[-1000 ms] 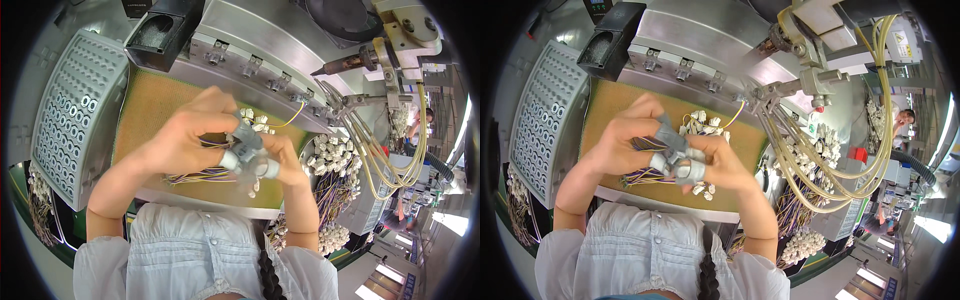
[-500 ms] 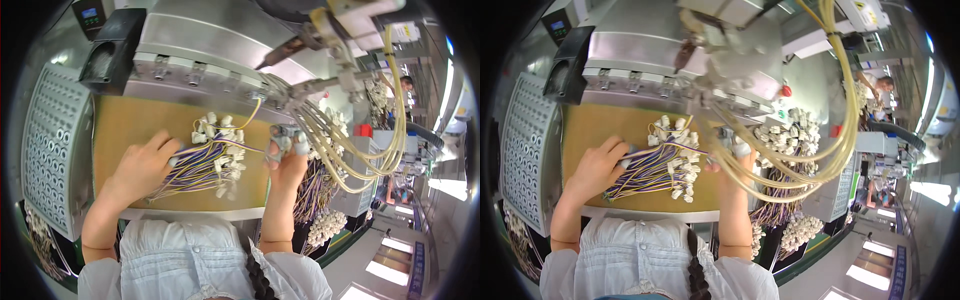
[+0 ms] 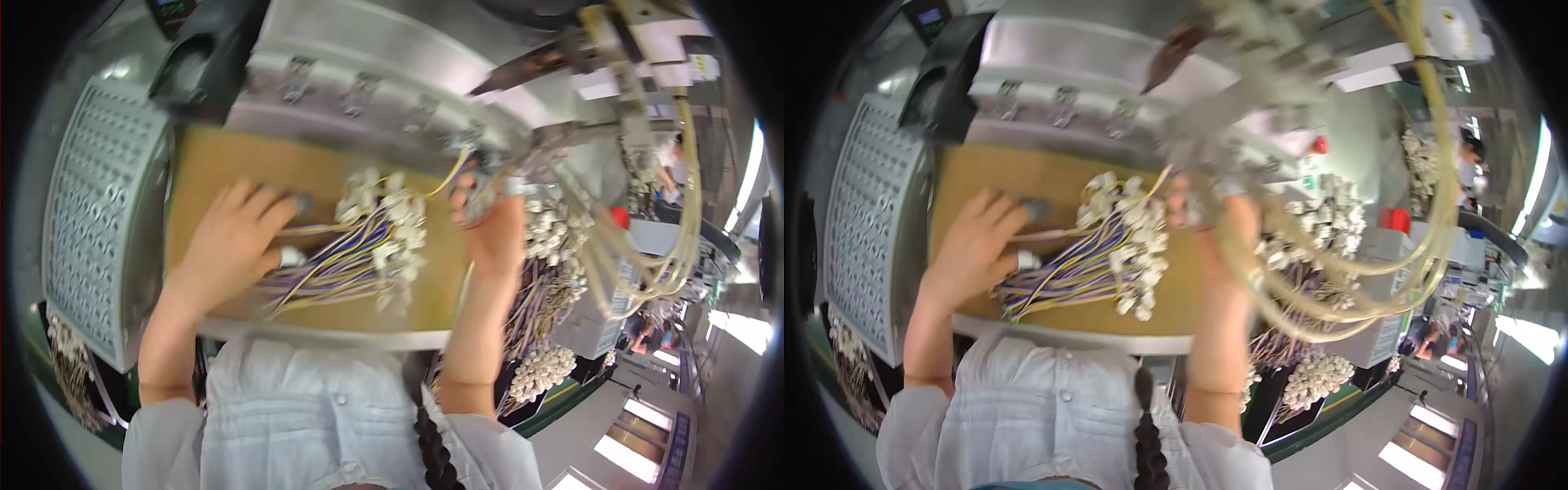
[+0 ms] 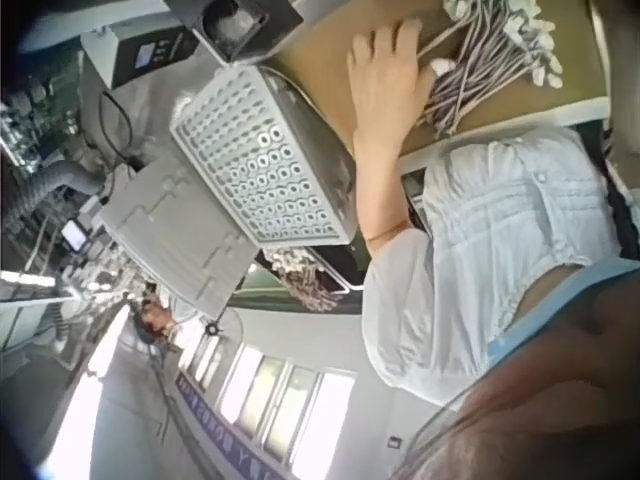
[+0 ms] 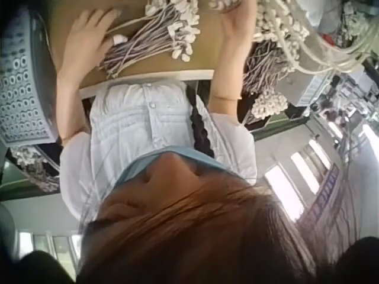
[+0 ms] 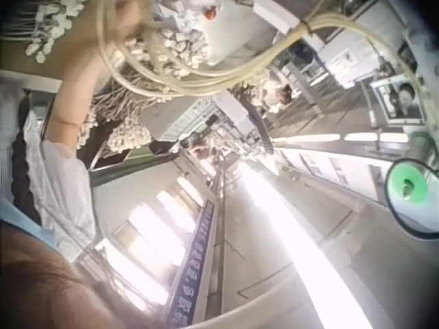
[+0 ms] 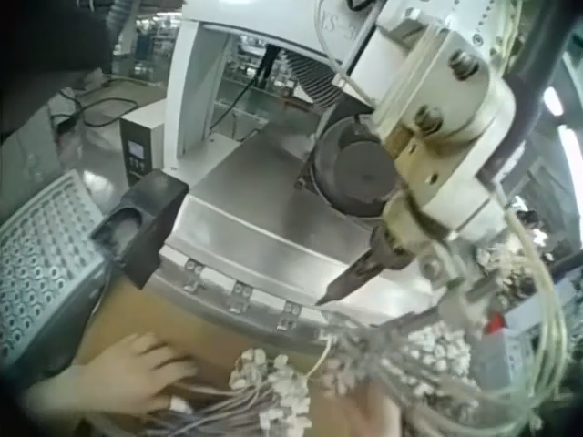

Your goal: The person bundles wiring harnesses and plugs their connectors into a testing fixture by hand.

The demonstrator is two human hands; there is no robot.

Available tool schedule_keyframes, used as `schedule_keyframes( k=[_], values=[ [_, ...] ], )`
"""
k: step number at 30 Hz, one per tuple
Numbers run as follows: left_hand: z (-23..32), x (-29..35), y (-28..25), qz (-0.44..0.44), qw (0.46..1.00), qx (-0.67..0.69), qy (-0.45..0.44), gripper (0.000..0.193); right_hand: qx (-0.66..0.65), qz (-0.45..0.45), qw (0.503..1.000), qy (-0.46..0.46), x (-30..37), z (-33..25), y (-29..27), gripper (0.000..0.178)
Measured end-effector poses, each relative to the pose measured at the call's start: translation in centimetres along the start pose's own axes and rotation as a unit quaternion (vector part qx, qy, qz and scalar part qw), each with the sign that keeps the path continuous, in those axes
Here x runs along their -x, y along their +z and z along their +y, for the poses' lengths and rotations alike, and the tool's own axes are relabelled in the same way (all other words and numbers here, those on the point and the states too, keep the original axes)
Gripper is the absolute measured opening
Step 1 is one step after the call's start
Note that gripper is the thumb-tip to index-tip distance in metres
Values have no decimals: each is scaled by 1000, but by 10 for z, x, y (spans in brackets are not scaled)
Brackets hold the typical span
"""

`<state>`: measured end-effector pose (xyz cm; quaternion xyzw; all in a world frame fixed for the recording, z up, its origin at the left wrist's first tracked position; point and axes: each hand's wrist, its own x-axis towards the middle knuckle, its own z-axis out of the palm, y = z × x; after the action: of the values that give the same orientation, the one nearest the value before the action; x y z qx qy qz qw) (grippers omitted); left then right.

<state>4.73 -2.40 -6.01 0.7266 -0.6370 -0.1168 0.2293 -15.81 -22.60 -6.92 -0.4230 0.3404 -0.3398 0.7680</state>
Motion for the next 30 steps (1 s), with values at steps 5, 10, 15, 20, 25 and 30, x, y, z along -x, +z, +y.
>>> schedule_keyframes(
  k=[5, 10, 15, 20, 25, 30],
  values=[
    [-41, 67, -72, 165, 960, 23, -226, 48, 241, 14, 970, 12, 35, -52, -47, 33],
    [-239, 235, -131, 135, 820, -422, -363, 36, 548, -350, 733, -201, 43, 14, 90, 23],
    [-296, 262, -133, -29, 782, -403, -474, 38, 700, -397, 490, -335, 45, 77, 144, 29],
    [-281, 264, -124, 27, 802, -400, -443, 33, 613, -405, 639, -228, 34, 47, 139, 23],
    [-278, 257, -127, -15, 769, -427, -475, 30, 683, -295, 528, -409, 41, 10, 121, 36],
    [-344, 336, -128, 61, 820, -337, -458, 36, 669, -190, 582, -422, 38, 0, 101, 32]
  ],
)
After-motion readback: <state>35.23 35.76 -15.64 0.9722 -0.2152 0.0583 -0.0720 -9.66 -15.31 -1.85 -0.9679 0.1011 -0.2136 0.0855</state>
